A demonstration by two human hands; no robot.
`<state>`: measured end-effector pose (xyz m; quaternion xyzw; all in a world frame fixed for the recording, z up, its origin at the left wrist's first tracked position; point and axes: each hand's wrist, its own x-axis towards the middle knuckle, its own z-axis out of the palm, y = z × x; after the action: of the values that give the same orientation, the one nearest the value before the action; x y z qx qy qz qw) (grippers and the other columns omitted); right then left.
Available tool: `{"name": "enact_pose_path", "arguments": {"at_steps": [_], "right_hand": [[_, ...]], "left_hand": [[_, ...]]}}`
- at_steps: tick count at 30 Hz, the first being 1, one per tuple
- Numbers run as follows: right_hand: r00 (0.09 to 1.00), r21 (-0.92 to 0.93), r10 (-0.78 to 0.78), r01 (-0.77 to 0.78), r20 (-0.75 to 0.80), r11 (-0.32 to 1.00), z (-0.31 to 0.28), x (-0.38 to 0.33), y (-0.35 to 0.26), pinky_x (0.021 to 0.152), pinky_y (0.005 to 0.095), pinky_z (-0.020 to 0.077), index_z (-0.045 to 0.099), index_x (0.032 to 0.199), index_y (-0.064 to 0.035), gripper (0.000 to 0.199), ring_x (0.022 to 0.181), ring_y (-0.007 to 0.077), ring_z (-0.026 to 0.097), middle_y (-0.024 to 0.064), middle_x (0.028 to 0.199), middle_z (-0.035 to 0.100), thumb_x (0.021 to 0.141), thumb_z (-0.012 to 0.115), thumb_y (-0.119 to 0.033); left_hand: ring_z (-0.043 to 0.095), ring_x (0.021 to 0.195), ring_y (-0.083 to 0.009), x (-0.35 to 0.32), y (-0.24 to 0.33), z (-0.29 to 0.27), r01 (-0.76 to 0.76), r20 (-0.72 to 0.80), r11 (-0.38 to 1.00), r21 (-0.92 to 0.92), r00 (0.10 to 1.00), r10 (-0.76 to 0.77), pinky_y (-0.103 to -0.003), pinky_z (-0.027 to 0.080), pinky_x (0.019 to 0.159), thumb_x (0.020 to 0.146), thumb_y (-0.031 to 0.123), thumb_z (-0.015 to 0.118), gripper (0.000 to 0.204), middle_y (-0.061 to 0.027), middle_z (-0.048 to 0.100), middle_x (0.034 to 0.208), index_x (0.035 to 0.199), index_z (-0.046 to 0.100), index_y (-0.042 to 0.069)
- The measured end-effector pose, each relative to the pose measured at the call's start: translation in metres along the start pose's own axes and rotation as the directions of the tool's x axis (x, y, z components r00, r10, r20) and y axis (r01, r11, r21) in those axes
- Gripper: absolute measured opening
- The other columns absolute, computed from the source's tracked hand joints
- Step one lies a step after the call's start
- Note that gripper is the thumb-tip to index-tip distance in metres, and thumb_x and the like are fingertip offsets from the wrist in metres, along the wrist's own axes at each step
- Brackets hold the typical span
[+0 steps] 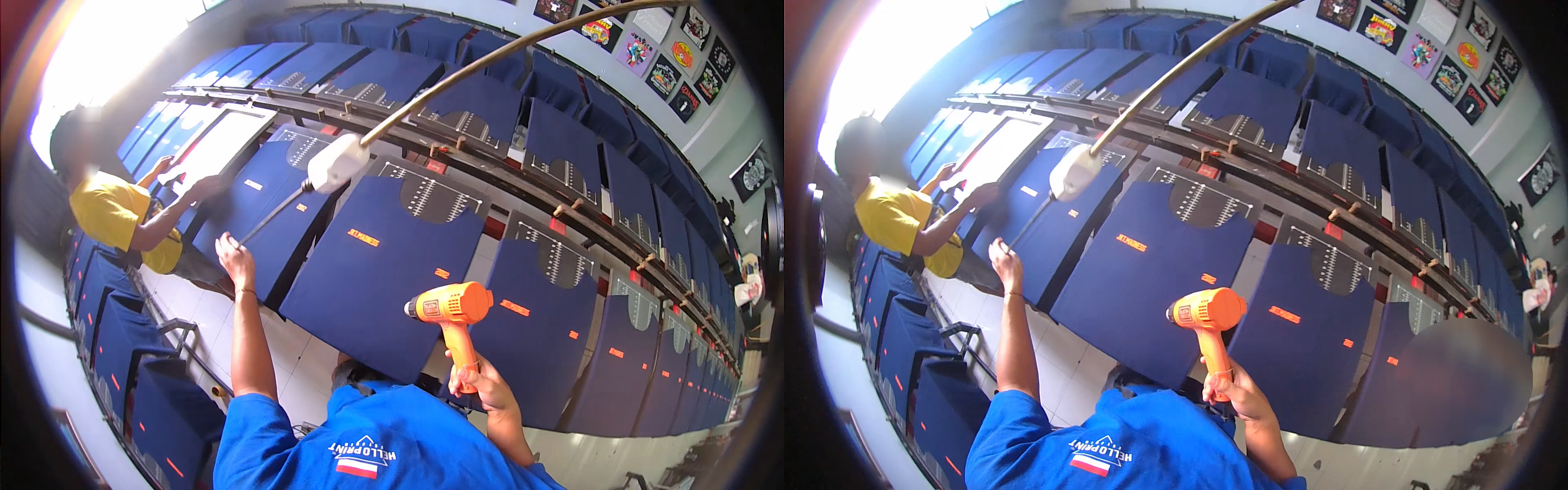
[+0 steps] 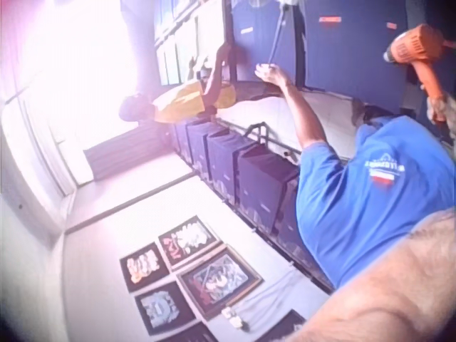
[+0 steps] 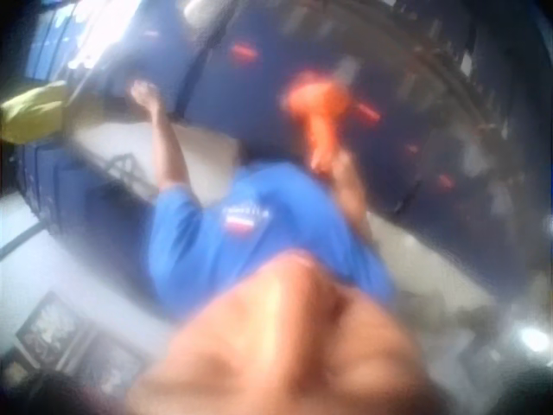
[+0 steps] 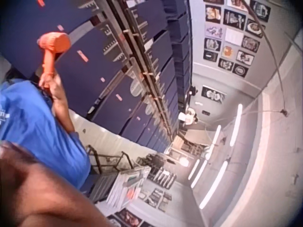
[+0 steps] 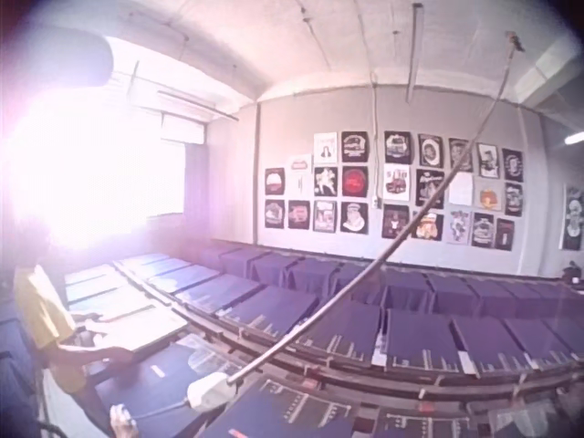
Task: The person uses a heat gun to dry ink on blue t-shirts mounted on printing stations, moving the tool over the fabric while other workers manipulate nearby screens.
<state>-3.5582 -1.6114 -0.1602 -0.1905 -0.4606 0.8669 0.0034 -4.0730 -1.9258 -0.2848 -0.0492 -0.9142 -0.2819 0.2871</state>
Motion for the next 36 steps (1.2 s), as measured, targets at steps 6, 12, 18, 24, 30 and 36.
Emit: {"name": "enact_pose_path", "arguments": {"at_steps": [6,12,18,24,30,36], "right_hand": [[0.981,0.013,0.036,-0.034,-0.191,0.999,0.086,0.092,0.014,0.060,0.0281,0.0483,0.046,0.130,0.0020,0.052,0.067,0.0154,0.060,0.0072,0.076,0.060,0.091,0.066,-0.028],[0.964,-0.080,0.106,-0.129,-0.242,0.988,0.138,0.135,-0.025,0.057,0.0253,0.0475,0.046,0.128,0.0016,0.054,0.066,0.0137,0.062,0.0062,0.076,0.060,0.091,0.066,-0.032],[0.977,-0.125,0.008,-0.035,-0.213,0.992,0.168,0.195,-0.072,0.055,0.0257,0.0479,0.051,0.124,0.0014,0.064,0.064,0.0153,0.064,0.0074,0.073,0.063,0.087,0.069,-0.046],[0.967,-0.273,-0.024,-0.047,-0.252,0.961,0.160,0.270,-0.072,0.054,0.0236,0.0465,0.051,0.122,-0.0008,0.054,0.064,0.0118,0.063,0.0034,0.074,0.061,0.088,0.070,-0.039],[0.963,-0.209,0.069,-0.126,-0.261,0.970,0.140,0.290,-0.057,0.054,0.0232,0.0462,0.051,0.119,-0.0005,0.047,0.063,0.0114,0.062,0.0030,0.073,0.060,0.089,0.068,-0.033],[0.967,-0.175,0.070,-0.115,-0.247,0.978,0.132,0.295,-0.047,0.055,0.0241,0.0463,0.051,0.119,-0.0007,0.047,0.062,0.0117,0.061,0.0025,0.074,0.060,0.089,0.069,-0.032]], "left_hand": [[0.040,0.132,-0.0437,0.098,-0.031,0.044,0.123,-0.006,0.990,0.066,0.992,-0.123,-0.048,0.036,0.108,0.101,0.019,0.042,0.033,-0.0324,0.046,0.136,0.125,0.055,0.001],[0.040,0.134,-0.0389,0.114,-0.118,0.072,0.134,0.065,0.979,0.155,0.987,-0.145,-0.047,0.034,0.110,0.101,0.020,0.042,0.034,-0.0284,0.047,0.136,0.128,0.052,0.001],[0.043,0.131,-0.0400,0.085,-0.163,0.082,0.144,0.071,0.971,0.190,0.985,-0.159,-0.047,0.035,0.109,0.100,0.018,0.041,0.034,-0.0282,0.051,0.131,0.126,0.053,0.000],[0.038,0.134,-0.0425,0.042,-0.162,0.073,0.201,0.050,0.970,0.134,0.977,-0.209,-0.047,0.033,0.110,0.101,0.017,0.038,0.035,-0.0330,0.046,0.134,0.126,0.050,-0.005],[0.035,0.136,-0.0425,0.019,-0.162,0.085,0.159,-0.023,0.977,0.140,0.987,-0.158,-0.048,0.030,0.113,0.099,0.019,0.041,0.044,-0.0279,0.046,0.137,0.133,0.043,-0.009],[0.042,0.131,-0.0419,0.024,-0.156,0.077,0.336,0.009,0.941,0.040,0.942,-0.337,-0.045,0.032,0.111,0.098,0.027,0.044,0.054,-0.0286,0.046,0.138,0.136,0.040,-0.010]]}}
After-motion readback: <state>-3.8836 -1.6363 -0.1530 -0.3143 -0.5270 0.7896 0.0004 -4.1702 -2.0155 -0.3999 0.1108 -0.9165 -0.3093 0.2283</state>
